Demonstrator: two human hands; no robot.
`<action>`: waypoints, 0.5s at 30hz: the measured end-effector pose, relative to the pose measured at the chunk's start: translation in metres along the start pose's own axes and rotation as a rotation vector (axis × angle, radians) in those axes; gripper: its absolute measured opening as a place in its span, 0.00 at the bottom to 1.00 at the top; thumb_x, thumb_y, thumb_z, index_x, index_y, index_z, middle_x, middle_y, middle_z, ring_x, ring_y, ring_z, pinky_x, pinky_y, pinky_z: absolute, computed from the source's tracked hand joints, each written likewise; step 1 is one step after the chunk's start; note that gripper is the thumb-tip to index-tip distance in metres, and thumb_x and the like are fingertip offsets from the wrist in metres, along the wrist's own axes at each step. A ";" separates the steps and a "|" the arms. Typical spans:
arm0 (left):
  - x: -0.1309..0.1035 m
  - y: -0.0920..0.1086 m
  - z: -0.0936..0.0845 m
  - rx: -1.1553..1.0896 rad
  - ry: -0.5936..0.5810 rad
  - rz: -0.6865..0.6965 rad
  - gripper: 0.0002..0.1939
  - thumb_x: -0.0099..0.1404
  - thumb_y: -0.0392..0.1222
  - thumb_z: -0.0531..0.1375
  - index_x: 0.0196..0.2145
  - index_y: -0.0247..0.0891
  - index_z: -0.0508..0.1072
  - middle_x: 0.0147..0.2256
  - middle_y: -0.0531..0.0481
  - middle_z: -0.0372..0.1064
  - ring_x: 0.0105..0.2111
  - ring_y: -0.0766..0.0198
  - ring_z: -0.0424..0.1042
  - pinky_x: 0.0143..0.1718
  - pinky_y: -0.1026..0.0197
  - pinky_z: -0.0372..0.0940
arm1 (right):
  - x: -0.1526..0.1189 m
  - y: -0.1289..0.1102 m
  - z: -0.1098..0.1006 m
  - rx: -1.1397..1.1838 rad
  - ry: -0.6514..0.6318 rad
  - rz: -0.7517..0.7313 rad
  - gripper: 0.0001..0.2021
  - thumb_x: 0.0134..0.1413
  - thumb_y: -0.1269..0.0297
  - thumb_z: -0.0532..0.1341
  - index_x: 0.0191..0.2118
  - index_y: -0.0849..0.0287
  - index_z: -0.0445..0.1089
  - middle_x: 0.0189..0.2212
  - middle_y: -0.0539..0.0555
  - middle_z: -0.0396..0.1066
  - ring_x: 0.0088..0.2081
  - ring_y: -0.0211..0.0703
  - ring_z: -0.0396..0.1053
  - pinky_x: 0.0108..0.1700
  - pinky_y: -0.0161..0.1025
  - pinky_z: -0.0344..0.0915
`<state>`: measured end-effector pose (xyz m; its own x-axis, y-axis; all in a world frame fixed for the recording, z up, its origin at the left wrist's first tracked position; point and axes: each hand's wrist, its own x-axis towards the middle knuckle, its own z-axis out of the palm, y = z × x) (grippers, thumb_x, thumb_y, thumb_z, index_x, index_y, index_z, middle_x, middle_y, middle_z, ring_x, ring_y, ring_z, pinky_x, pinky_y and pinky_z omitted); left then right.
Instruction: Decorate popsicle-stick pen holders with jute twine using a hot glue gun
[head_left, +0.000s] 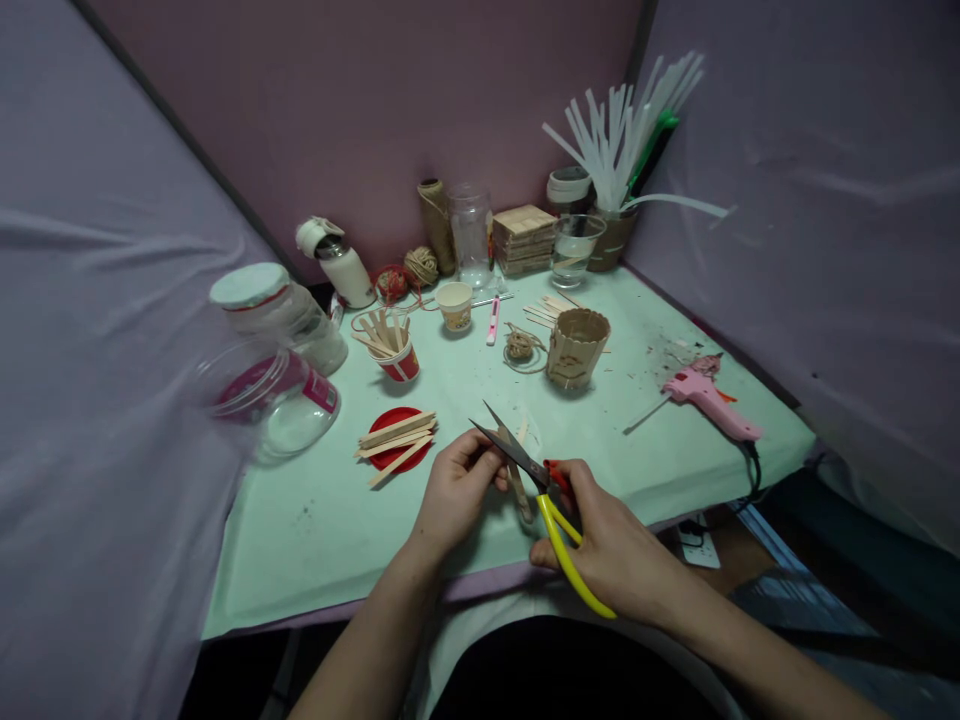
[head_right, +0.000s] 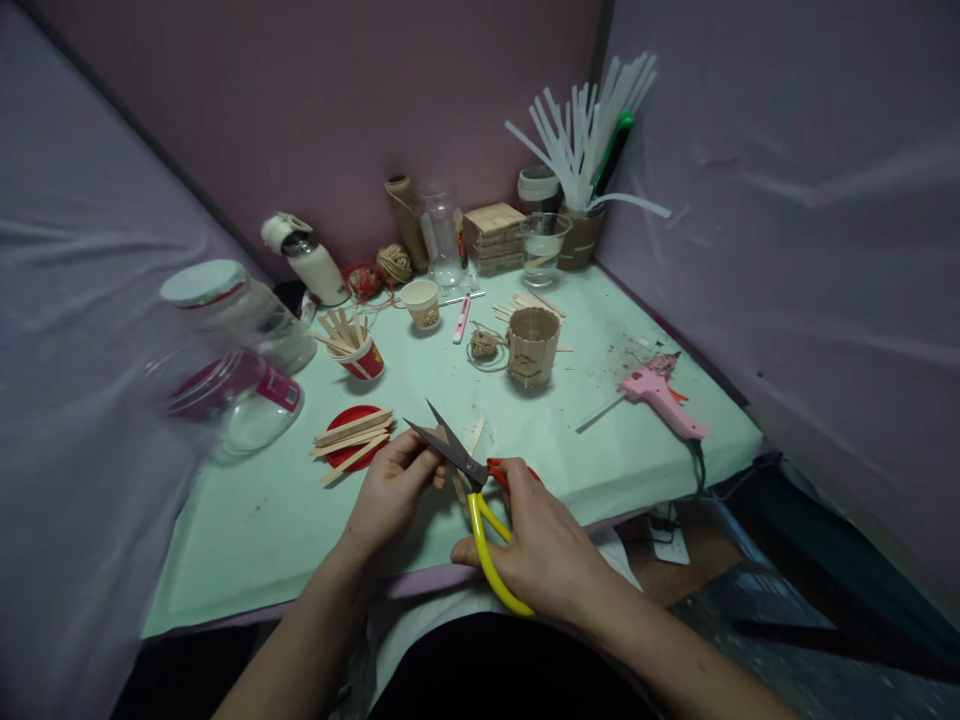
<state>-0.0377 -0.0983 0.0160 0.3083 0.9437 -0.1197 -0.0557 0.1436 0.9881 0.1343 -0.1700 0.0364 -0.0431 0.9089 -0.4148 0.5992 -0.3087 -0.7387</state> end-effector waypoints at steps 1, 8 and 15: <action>0.000 0.000 0.000 0.004 0.000 0.002 0.09 0.63 0.45 0.63 0.35 0.35 0.74 0.25 0.54 0.69 0.25 0.69 0.68 0.29 0.65 0.63 | 0.000 0.000 0.000 0.004 -0.001 0.000 0.31 0.44 0.60 0.68 0.54 0.55 0.58 0.44 0.56 0.71 0.46 0.53 0.69 0.47 0.44 0.61; 0.001 0.003 0.001 0.010 -0.011 0.004 0.10 0.63 0.45 0.63 0.35 0.35 0.75 0.25 0.54 0.69 0.24 0.69 0.67 0.29 0.65 0.63 | 0.000 0.000 -0.001 -0.004 -0.006 -0.014 0.30 0.45 0.61 0.67 0.54 0.55 0.57 0.43 0.56 0.71 0.45 0.52 0.70 0.45 0.43 0.61; 0.001 0.006 0.002 0.027 -0.002 -0.006 0.10 0.62 0.46 0.63 0.34 0.35 0.75 0.24 0.53 0.69 0.24 0.68 0.67 0.29 0.65 0.63 | -0.001 -0.004 -0.003 -0.085 -0.042 -0.007 0.25 0.49 0.58 0.67 0.48 0.55 0.56 0.38 0.55 0.72 0.36 0.49 0.69 0.38 0.40 0.57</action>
<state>-0.0359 -0.0968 0.0217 0.3102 0.9423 -0.1260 -0.0281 0.1415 0.9895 0.1342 -0.1691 0.0420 -0.0794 0.8979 -0.4330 0.6647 -0.2760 -0.6943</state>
